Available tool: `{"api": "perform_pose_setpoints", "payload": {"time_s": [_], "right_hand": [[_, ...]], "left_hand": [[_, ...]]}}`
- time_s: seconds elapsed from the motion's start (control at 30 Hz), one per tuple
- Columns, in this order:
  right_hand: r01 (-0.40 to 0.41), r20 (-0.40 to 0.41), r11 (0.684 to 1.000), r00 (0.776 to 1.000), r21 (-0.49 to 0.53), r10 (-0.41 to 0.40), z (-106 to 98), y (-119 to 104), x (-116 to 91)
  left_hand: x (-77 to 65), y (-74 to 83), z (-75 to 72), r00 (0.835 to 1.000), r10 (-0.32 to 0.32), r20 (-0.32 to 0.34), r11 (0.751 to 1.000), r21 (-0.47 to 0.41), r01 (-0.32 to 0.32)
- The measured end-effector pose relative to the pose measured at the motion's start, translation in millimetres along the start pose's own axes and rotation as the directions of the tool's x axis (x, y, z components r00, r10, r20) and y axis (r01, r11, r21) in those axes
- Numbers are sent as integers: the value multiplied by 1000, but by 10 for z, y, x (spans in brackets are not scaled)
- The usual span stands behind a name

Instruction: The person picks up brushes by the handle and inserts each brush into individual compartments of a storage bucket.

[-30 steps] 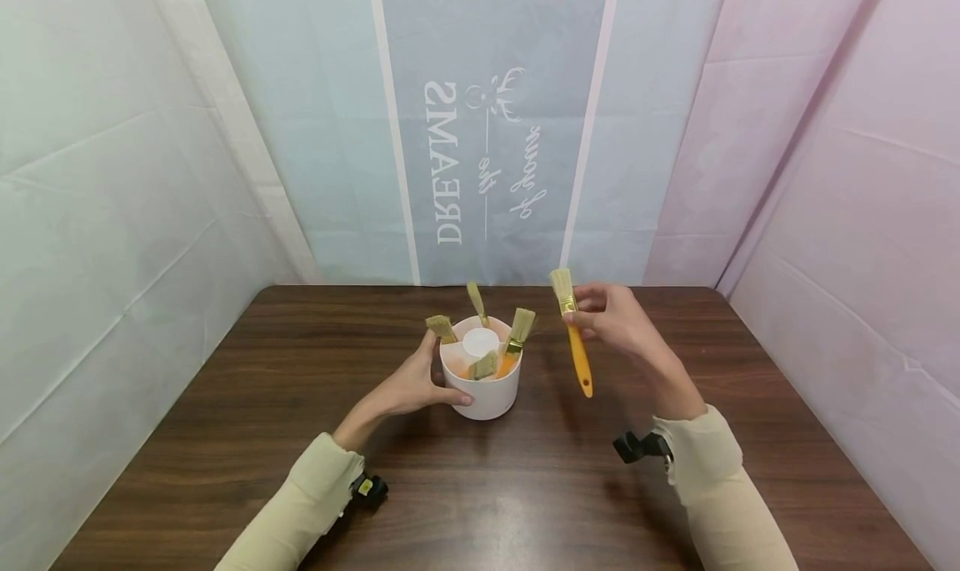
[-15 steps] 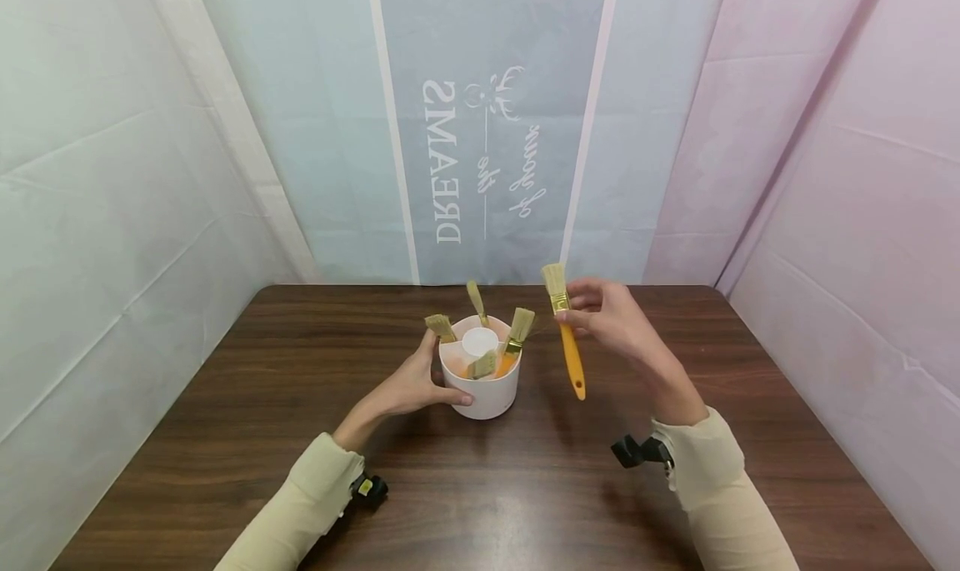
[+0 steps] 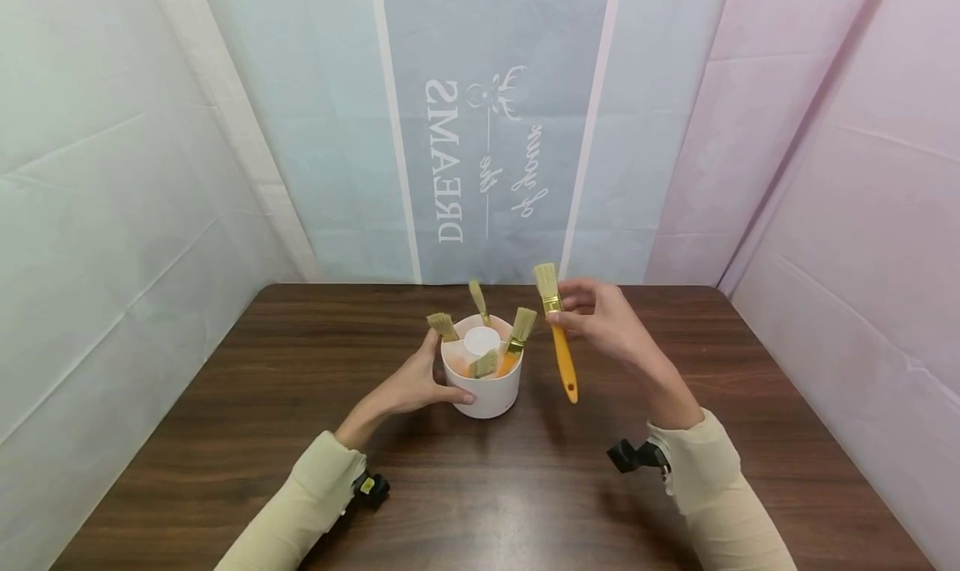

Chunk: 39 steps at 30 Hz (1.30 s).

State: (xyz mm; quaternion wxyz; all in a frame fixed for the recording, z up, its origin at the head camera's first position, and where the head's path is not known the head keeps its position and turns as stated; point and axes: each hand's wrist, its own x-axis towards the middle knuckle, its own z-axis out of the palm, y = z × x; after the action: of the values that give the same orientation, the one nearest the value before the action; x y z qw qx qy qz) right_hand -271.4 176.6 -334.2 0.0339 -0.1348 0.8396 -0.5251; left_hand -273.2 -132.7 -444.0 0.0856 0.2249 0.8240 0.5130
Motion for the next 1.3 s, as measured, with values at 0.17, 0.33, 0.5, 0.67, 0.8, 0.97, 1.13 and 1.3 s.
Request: {"api": "perform_pose_setpoints", "payload": {"time_s": [0.17,0.33,0.5,0.67,0.8,0.97,1.13,1.3], "right_hand": [[20,6,1000,1000,2,-20,43,-25,-13],[33,0,999,999,2,-33,72,-45,-22],[53,-14,998,999,15,-53,86,-51,-24],[76,-39,997,996,24,-75,89,-73,-33],[89,-60,995,994,34,-87,84,-89,-42],[98,-92,993,992,70,-92,77,-111,-51],[99,-120,990,989,105,-86,74,-125,-64],[109,-133,984,987,141,-91,71,-134,-80]], "left_hand": [[6,-5,-2,1000,1,1,1000,-10,-1],[7,-8,-4,1000,7,8,1000,-22,-7],[3,-2,-4,1000,7,9,1000,-24,-7],[-6,9,-6,1000,2,10,1000,-13,-2],[-8,11,-6,1000,4,11,1000,-19,-4],[1,-1,-6,1000,7,13,1000,-25,-7],[6,-20,-7,1000,8,14,999,-32,-8],[5,-20,-5,1000,7,17,999,-44,-6]]}}
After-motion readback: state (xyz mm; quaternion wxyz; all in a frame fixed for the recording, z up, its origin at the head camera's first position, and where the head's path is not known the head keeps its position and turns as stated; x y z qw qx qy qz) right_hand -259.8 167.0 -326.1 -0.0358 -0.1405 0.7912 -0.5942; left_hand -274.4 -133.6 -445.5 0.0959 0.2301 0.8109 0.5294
